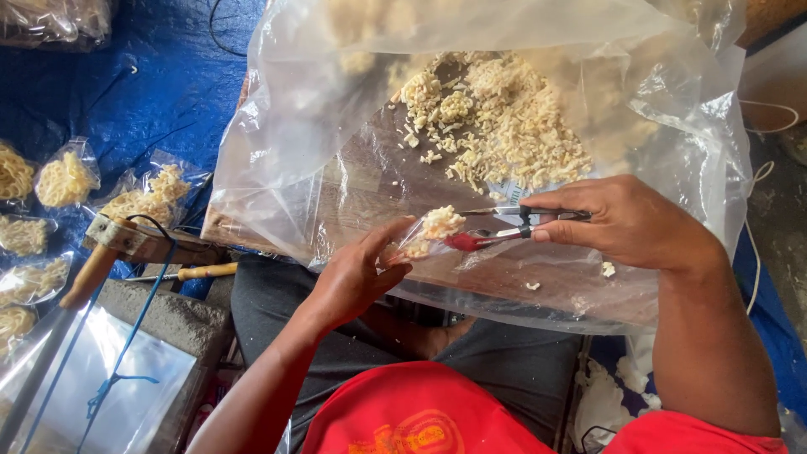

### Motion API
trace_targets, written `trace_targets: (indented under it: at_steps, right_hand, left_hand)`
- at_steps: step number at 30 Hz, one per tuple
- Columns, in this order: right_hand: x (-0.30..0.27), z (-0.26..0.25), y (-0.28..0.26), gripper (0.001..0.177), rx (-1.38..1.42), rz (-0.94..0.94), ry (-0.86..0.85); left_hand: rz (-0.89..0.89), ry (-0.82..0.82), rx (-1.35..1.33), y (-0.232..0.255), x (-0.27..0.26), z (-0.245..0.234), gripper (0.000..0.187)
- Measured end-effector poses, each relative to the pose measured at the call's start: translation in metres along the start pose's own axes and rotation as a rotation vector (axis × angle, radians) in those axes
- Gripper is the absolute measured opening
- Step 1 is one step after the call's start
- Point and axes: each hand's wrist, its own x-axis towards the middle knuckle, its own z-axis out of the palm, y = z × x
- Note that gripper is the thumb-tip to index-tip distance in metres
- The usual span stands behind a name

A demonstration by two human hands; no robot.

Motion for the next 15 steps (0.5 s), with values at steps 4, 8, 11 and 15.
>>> trace_targets:
  at_steps: [4, 8, 11, 15]
  right_hand:
    - [-0.003, -0.007, -0.002, 0.043, -0.1, 0.025, 0.019]
    - [-0.003, -0.007, -0.006, 0.045, -0.036, 0.132, 0.036]
    - [-0.005, -0.008, -0.011, 0.044, -0.027, 0.127, 0.041]
    - [-0.007, -0.011, -0.012, 0.044, -0.055, 0.118, 0.054]
  left_hand:
    - [-0.005, 0.016, -0.006, -0.003, -0.001, 0.002, 0.066]
    - [-0.015, 0.03, -0.009, -0.006, -0.003, 0.002, 0.067]
    - [-0.039, 0.026, -0.031, -0.003, -0.004, 0.0, 0.067]
    - [-0.052, 0.02, -0.042, -0.005, -0.006, -0.002, 0.067]
